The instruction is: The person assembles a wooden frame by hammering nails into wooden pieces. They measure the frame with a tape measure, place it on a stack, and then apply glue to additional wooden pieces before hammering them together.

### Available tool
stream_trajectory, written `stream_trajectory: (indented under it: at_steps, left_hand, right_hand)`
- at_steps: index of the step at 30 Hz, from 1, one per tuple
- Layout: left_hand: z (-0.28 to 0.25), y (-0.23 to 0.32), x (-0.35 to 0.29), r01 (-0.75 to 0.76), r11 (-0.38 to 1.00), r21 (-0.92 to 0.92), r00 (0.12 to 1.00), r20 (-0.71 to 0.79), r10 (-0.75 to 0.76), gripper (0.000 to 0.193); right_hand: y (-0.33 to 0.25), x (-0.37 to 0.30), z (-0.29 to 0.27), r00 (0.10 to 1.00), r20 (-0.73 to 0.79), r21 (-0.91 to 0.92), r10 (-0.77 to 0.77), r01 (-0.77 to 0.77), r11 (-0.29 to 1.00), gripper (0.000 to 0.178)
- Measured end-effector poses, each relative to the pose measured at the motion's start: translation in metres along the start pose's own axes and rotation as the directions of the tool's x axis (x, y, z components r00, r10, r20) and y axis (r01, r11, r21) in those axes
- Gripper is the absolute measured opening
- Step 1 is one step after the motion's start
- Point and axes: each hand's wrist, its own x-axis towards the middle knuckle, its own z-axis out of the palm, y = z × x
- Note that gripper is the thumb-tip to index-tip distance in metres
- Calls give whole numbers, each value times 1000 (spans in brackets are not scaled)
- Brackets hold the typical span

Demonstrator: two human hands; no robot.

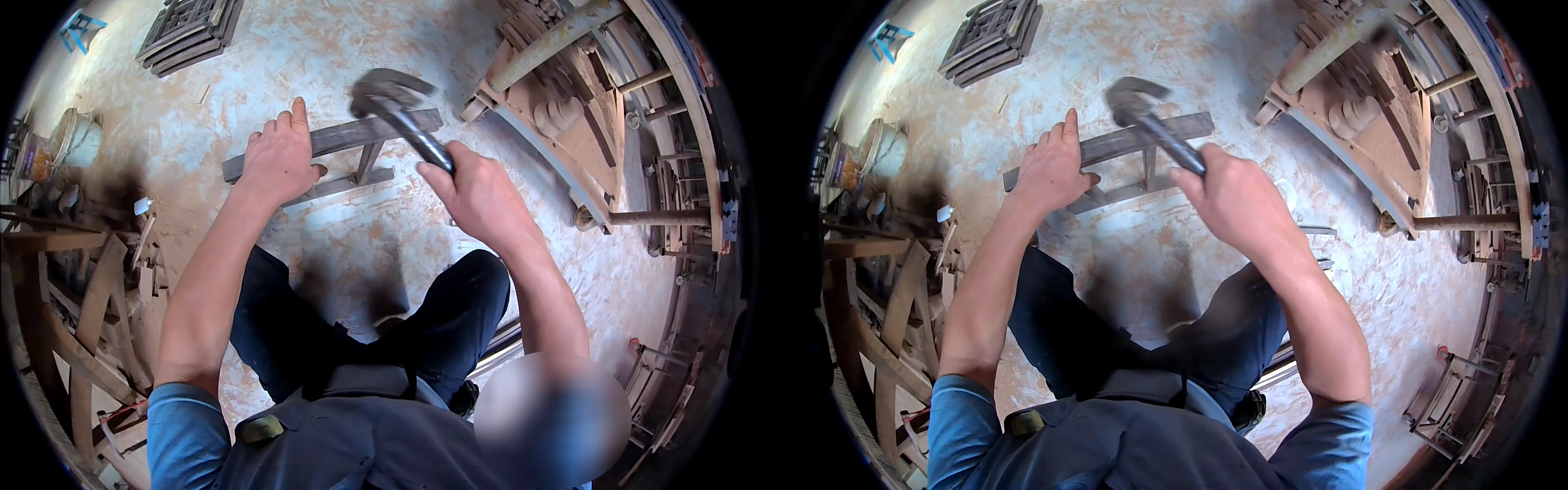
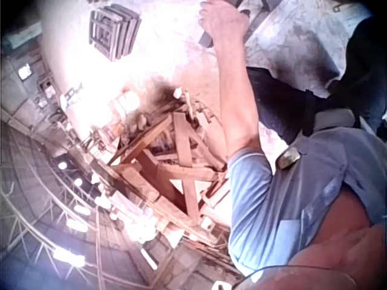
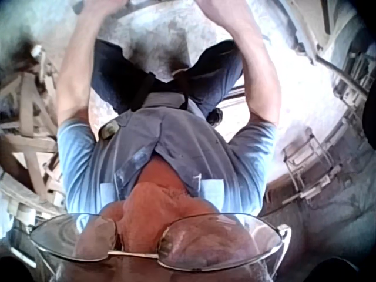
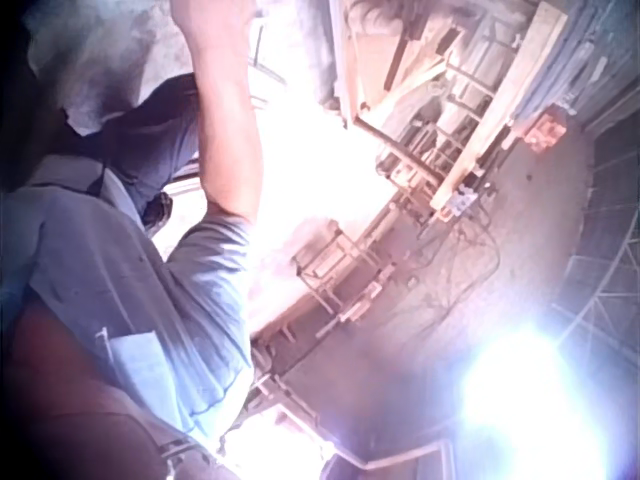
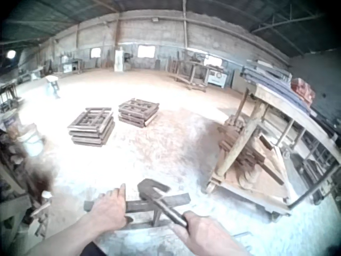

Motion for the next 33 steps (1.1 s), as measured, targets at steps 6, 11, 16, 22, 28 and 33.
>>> stream_trajectory:
  at_steps: [6, 11, 16, 22, 28, 33]
  left_hand:
    - [0, -7, 5, -83, 995, -62, 997, -14, 82, 104]
    - [8, -47, -13, -26, 999, -22, 994, -109, 24, 103]
    - [-4, -44, -21, 61, 998, -5, 998, -30, -61, 104]
    - [-3, -38, -16, 83, 997, 10, 997, 11, -83, 106]
    - [7, -48, -12, 48, 997, 65, 995, -85, -42, 104]
    - [-4, -38, -9, 56, 997, 54, 998, 2, -56, 106]
  right_hand:
    - [26, 3, 11, 999, -51, -31, 2, -4, 1000, 45]
    - [3, 4, 7, 1000, -10, 30, 15, -14, 999, 43]
    - [-54, -7, 1, 993, 41, 114, -107, 102, 988, 40]
    - [-44, 19, 35, 977, 158, -15, -144, 149, 989, 40]
    - [-18, -4, 3, 998, 41, 30, -40, 38, 999, 41]
    - [20, 4, 2, 994, 26, -1, 106, -106, 994, 42]
